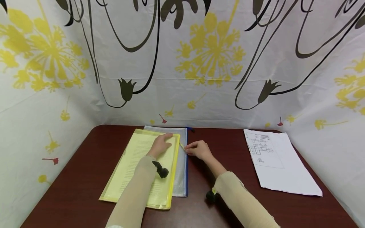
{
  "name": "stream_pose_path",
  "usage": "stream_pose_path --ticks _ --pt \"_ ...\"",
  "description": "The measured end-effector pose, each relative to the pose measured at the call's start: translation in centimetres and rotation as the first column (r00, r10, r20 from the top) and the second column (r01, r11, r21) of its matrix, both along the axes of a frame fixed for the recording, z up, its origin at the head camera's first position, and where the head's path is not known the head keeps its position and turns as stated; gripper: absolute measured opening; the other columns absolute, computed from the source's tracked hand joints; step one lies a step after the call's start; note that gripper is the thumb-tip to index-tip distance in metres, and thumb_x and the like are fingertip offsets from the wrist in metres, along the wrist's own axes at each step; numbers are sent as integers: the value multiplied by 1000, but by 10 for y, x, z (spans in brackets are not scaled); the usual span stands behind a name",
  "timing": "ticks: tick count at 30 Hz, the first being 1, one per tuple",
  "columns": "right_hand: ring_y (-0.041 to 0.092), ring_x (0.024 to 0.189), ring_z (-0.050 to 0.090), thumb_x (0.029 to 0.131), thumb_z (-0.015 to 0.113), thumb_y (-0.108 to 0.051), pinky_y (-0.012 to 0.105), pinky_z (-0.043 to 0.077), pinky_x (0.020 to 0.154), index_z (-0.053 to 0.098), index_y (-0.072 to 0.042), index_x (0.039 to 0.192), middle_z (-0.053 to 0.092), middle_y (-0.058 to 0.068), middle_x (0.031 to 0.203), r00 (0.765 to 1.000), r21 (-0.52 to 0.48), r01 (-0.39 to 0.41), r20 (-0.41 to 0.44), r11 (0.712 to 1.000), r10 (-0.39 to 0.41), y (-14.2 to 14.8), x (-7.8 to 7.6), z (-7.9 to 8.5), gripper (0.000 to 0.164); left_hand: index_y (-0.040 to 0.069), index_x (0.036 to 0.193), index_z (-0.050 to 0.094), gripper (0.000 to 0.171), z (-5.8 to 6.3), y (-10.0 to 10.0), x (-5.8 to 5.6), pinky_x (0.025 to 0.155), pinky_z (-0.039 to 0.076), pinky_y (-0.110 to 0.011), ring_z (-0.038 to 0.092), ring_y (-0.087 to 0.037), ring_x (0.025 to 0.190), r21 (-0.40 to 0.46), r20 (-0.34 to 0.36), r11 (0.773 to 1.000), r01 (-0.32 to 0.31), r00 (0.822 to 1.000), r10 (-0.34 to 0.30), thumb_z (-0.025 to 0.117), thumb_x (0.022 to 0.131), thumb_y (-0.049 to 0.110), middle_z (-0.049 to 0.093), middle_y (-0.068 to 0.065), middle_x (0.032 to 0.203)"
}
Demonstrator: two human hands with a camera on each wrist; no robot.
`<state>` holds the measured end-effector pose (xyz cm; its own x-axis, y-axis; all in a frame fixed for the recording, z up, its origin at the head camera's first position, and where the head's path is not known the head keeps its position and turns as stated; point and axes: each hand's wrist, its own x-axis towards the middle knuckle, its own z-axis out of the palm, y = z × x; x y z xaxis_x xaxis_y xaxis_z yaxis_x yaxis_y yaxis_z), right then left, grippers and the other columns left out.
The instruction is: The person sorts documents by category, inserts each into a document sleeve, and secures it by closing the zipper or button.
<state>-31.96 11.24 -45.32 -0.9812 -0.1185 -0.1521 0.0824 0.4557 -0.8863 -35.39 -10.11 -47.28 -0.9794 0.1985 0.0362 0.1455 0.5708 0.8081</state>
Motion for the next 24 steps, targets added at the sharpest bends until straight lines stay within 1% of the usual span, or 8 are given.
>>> stream_pose_path --ticks 8,13,24 --pt "16 85 75 87 75 -6 29 63 75 79 -4 98 72 16 115 1000 -13 -9 19 1000 9 1 4 2 12 6 144 51 53 1 1 1 122 31 -50 41 -35 144 14 13 1000 -6 1000 6 63 92 2 50 -12 151" --pt "16 84 75 86 75 -6 29 63 75 79 -4 97 72 16 116 1000 -13 -19 15 1000 19 0 6 2 11 6 144 51 53 -1 1 1 122 31 -49 41 -35 144 27 22 1000 -10 1000 10 63 92 1 50 -12 151" --pt "15 86 75 88 74 -5 29 63 76 80 -5 97 73 14 112 998 -25 -48 39 999 49 -2 13 2 11 5 144 51 52 0 1 1 122 32 -47 41 -33 144 24 10 1000 -5 1000 5 62 93 0 51 -11 151"
